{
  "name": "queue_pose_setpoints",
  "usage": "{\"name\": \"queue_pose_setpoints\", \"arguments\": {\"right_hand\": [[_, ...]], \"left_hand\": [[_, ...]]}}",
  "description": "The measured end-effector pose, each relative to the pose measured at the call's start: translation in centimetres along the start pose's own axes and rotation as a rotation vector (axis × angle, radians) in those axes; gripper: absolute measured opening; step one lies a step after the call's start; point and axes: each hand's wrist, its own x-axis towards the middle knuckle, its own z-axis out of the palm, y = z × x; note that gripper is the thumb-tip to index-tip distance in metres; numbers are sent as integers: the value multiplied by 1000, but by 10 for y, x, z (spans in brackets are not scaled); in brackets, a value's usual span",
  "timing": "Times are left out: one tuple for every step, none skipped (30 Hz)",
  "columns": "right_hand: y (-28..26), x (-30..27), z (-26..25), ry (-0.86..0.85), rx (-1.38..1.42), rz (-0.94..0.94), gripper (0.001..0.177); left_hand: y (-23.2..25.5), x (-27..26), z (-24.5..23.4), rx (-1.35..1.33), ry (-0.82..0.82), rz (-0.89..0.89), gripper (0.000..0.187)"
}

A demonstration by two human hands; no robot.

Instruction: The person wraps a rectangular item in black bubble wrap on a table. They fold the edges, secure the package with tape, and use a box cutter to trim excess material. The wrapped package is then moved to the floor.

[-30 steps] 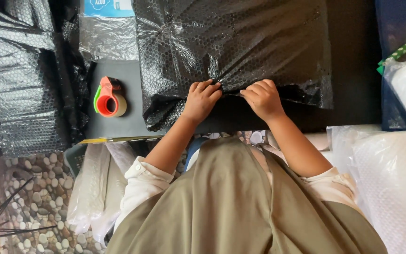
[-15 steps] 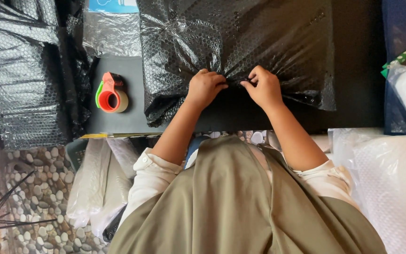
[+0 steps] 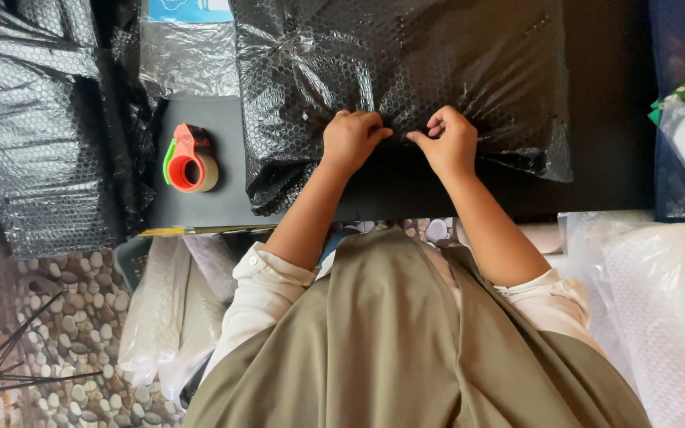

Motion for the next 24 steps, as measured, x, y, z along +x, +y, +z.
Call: {"name": "queue_pose_setpoints", "arguments": {"right_hand": [[-2,-2,-2,1,-2,0,45],[-5,-4,-3,32,21,-47,44],[-7,-8,-4,60,44,-95,44],[-8,-16,-4,58,43,-95,44],[-9,-23,-3,179,-83,-359,31],[-11,-31,-3,301,-210,-622,18],[-12,-46,5,298,-210,-622,18],[-13,-61,12,248,-231,-673,27],[-16,-75,21,199,-250,-726,40],[-13,-82,28,197,-246,-728,40],[-11,-87,35,112,-337,-665,59],[-9,-93,43,27,-427,-602,79],[-11,-90,42,15,-416,-612,79],[-13,-86,43,-22,-443,-532,90],[-17,-83,46,-65,-463,-460,101],[-23,-83,44,-82,-447,-478,101],[-29,-84,46,-100,-437,-420,103],[-36,-84,48,-118,-429,-363,106],[-44,-80,44,-144,-404,-387,106],[-51,-76,42,-160,-397,-388,103],[-58,-74,38,-178,-392,-382,100],[-66,-71,34,-206,-369,-401,100],[-73,-67,28,-298,-337,-310,87],[-80,-61,22,-390,-307,-218,74]], "left_hand": [[-3,2,7,-1,0,2,28],[-7,3,13,2,11,1,28],[-12,2,20,6,21,-2,27],[-12,1,23,5,21,-3,27],[-13,0,25,6,38,-9,28],[-14,-1,27,8,56,-14,29],[-12,-1,28,7,55,-16,29],[-10,-1,29,27,82,-19,29],[-9,-1,28,49,112,-23,29],[-9,0,29,51,112,-27,29],[-10,0,30,40,124,-23,28],[-11,0,31,29,137,-19,28],[-7,-1,24,33,140,-37,28],[-5,-4,17,-15,144,-15,29],[-5,-7,8,-59,152,-2,29],[-1,-14,-8,-51,160,-29,29],[1,-21,-25,-264,182,39,28],[2,-28,-41,-476,208,110,27],[-11,-47,-53,-459,225,73,27],[-23,-67,-64,-506,306,115,24],[-34,-90,-74,-553,384,158,22],[-54,-117,-100,-536,396,123,22],[-72,-143,-126,-460,428,89,16],[-87,-171,-152,-384,457,55,10]]}}
